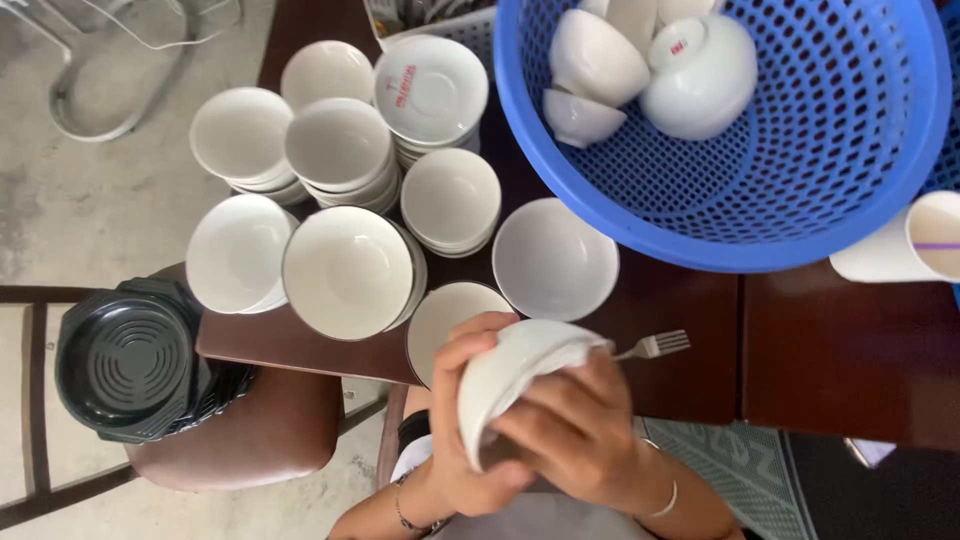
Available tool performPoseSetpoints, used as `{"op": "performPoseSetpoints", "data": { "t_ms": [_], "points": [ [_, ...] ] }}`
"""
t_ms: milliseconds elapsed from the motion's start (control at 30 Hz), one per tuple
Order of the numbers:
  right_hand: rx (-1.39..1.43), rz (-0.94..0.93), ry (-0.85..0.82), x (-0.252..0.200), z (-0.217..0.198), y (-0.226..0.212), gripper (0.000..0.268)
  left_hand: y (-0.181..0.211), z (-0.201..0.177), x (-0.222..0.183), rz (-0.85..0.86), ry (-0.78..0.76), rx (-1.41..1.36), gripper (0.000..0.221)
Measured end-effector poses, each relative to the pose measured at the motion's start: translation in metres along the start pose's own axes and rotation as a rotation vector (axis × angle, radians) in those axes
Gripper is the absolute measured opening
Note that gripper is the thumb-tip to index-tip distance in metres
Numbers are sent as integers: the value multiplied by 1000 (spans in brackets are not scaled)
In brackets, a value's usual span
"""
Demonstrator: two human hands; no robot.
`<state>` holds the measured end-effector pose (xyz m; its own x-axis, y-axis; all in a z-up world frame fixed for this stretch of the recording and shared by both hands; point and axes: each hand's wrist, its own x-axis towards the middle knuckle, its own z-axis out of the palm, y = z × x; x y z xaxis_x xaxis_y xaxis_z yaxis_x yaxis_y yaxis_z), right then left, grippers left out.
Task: Wiping clean bowls with a cloth and stacking them on a table.
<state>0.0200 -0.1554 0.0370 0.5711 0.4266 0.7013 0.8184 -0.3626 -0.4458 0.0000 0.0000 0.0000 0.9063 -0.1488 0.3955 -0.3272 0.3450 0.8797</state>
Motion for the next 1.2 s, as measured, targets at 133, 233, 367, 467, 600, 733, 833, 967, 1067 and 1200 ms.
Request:
{"op": "performPoseSetpoints", "data": {
  "t_ms": [133, 233, 367, 467, 600, 733, 833, 967, 1067, 1200],
  "points": [
    [-270, 120, -52, -1, -14, -3, 31, -5, -7, -10, -29, 14, 119, 72],
    [-31, 110, -234, -5, -33, -10, 34, 5, -8, -4, -265, 149, -90, 81],
    [-168, -29, -53, -34, -47, 10, 25, 1, -8, -4, -457, 248, -693, 87],
    [-265, -129, -117, -16, -43, 16, 22, -15, -5, 1, -350, 120, -465, 83],
    [-263, 50, -196, 11, -36, 10, 22, -19, 7, 1, -296, 12, -311, 86],
    [-204, -59, -222, -38, -16, 30, 24, -32, -2, 11, -175, 10, -165, 77],
    [-117, 115, -170, -74, -17, 41, 17, -3, 2, 30, -504, -289, -132, 62],
    [-326, 201, -17, -67, -33, 33, 19, -17, 11, 17, -309, -268, -231, 60],
    [-189, 423, -99, -46, -44, 27, 32, -15, 9, 16, -119, -212, 17, 69],
    [156, 232, -302, -56, -39, 44, 14, 8, 11, 31, -308, -170, -185, 76]
  ]
}}
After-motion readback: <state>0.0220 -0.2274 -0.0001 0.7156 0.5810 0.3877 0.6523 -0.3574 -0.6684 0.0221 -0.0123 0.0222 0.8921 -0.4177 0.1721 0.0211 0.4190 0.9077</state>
